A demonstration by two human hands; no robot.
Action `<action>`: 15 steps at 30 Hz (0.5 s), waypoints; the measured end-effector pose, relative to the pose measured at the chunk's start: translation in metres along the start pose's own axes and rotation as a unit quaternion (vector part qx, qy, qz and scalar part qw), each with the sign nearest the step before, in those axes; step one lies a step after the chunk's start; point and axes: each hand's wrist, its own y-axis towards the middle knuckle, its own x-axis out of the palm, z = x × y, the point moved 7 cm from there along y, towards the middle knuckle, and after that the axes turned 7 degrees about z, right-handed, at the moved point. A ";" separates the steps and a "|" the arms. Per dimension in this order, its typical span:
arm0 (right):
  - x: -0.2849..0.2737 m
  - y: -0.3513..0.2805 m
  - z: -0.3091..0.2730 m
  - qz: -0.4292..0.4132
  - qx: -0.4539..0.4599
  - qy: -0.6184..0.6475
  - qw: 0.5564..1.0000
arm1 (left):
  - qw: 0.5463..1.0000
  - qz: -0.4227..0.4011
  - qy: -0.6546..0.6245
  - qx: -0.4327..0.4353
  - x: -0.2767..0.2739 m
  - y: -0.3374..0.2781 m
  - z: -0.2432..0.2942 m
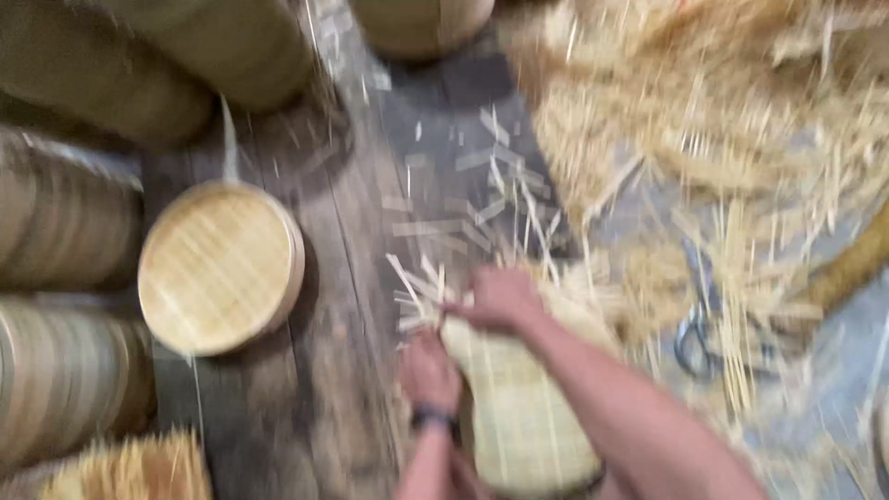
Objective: The person sits on the workshop floor making round woven bamboo sieves. They lay a square of woven bamboo strips on the floor, press a round bamboo rim frame onto it, fold the protruding strip ends over the rim, trim the excess with scissors, and stack the finished sieve with others.
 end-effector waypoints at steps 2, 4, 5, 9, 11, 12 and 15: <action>0.035 -0.011 0.010 -0.054 0.045 0.020 0.997 | 0.997 -0.060 0.030 -0.043 -0.007 -0.022 -0.015; 0.004 0.018 0.004 0.076 0.003 -0.055 0.996 | 0.991 -0.090 0.013 -0.103 -0.001 -0.001 -0.017; -0.002 0.020 0.002 0.089 0.002 -0.058 0.994 | 0.992 -0.083 0.004 -0.095 0.019 0.010 -0.030; 0.016 0.011 0.007 0.010 0.039 -0.016 0.999 | 0.991 -0.073 -0.091 -0.063 0.062 0.029 -0.062; 0.030 0.005 0.016 0.019 0.027 -0.002 0.999 | 0.989 -0.069 -0.116 -0.058 0.062 0.021 -0.079; 0.025 0.007 0.022 0.103 -0.009 0.065 0.993 | 0.990 -0.058 -0.117 -0.053 0.061 0.019 -0.088; -0.028 -0.021 0.070 0.284 -0.083 0.164 0.941 | 0.985 -0.047 -0.154 -0.060 0.055 0.029 -0.059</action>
